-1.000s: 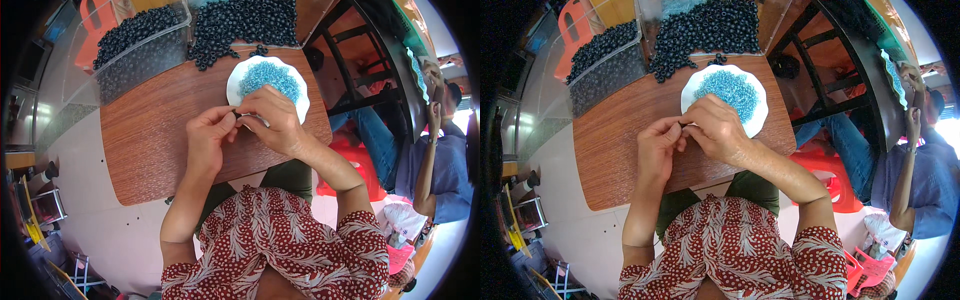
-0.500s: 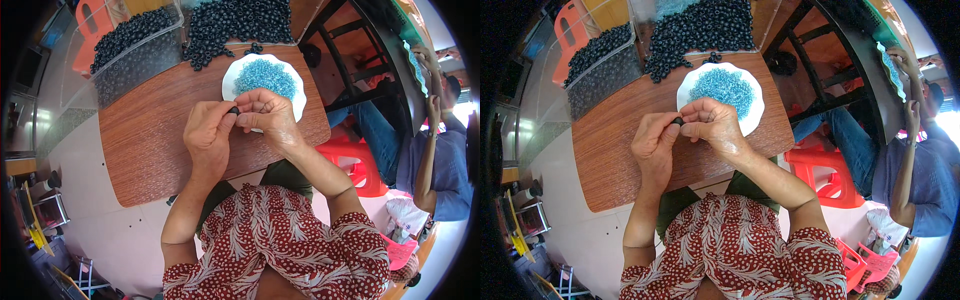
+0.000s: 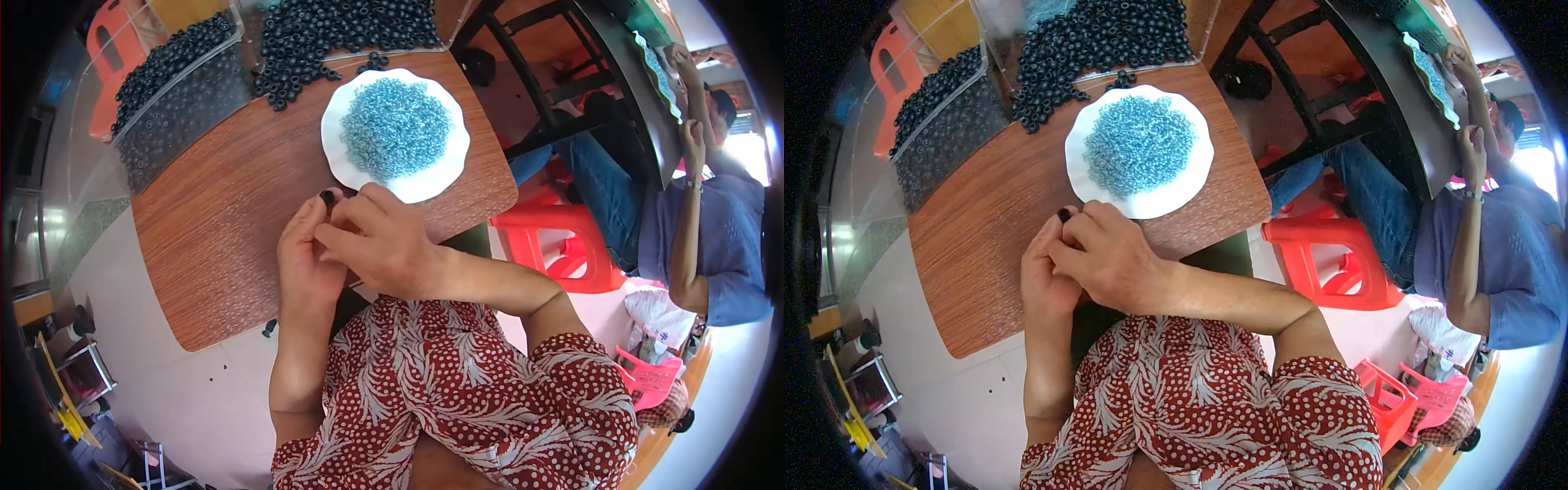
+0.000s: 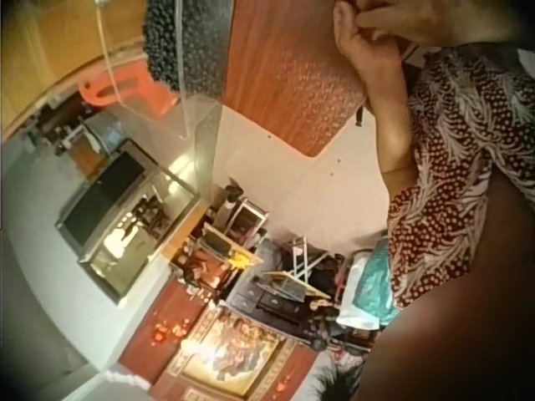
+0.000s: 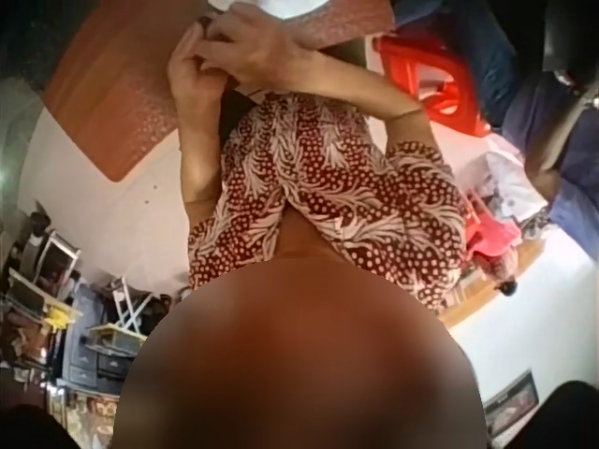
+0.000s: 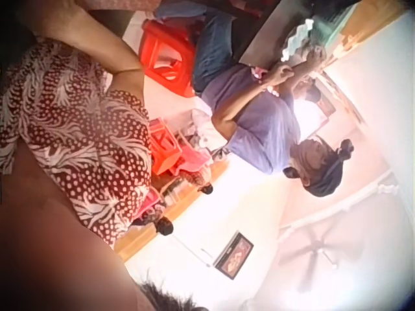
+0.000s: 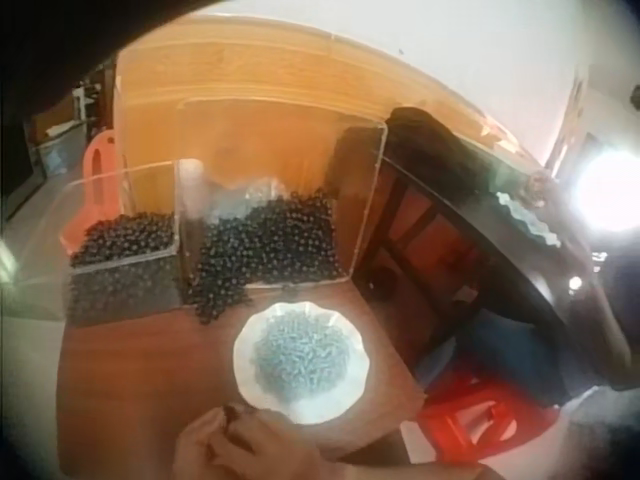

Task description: Assembling small jewelry parts by placing tiny blue beads into black circular bases.

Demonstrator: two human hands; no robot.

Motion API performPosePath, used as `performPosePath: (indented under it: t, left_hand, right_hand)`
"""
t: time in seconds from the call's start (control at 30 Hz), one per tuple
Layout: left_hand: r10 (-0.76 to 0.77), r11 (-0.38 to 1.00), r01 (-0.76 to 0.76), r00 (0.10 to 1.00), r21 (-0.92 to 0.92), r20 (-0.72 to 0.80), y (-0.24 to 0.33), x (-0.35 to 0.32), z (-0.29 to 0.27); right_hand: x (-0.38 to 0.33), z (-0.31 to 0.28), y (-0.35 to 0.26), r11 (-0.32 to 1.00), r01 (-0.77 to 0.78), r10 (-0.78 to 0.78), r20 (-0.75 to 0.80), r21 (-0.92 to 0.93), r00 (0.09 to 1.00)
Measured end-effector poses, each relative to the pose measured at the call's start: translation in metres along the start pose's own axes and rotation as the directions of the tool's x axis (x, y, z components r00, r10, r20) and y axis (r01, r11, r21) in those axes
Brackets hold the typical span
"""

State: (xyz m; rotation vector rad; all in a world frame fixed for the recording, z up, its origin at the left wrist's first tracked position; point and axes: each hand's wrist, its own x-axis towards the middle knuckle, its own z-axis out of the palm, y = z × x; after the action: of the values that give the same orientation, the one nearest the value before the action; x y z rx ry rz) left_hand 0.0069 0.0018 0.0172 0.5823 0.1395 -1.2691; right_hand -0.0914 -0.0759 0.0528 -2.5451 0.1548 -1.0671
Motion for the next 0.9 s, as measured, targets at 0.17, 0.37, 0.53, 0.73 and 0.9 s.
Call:
performPosePath:
  t: [0.17, 0.37, 0.53, 0.73, 0.9]
  left_hand:
    - [0.041, 0.999, -0.044, 0.994, 0.029, 0.097, 0.003, 0.001, -0.006]
    - [0.076, 0.997, -0.078, 0.995, 0.027, 0.072, 0.002, 0.001, -0.008]
    - [0.084, 0.996, -0.086, 0.994, 0.028, 0.069, 0.002, 0.001, -0.007]
    - [0.034, 0.999, -0.032, 0.988, -0.014, 0.149, 0.003, 0.003, -0.010]
    - [0.026, 0.999, -0.018, 0.982, -0.046, 0.185, 0.005, 0.005, -0.014]
  right_hand:
    - [-0.018, -0.031, 0.015, 0.996, -0.076, 0.075, 0.028, 0.045, 0.997]
    - [-0.033, -0.061, 0.049, 0.907, -0.417, 0.419, 0.033, -0.061, 0.907]
    - [-0.031, -0.057, 0.057, 0.900, -0.416, 0.425, 0.044, -0.132, 0.904]
    - [-0.026, -0.042, 0.053, 0.930, -0.309, 0.343, 0.164, -0.200, 0.925]
    - [-0.022, -0.034, 0.053, 0.951, -0.207, 0.253, 0.190, -0.230, 0.949]
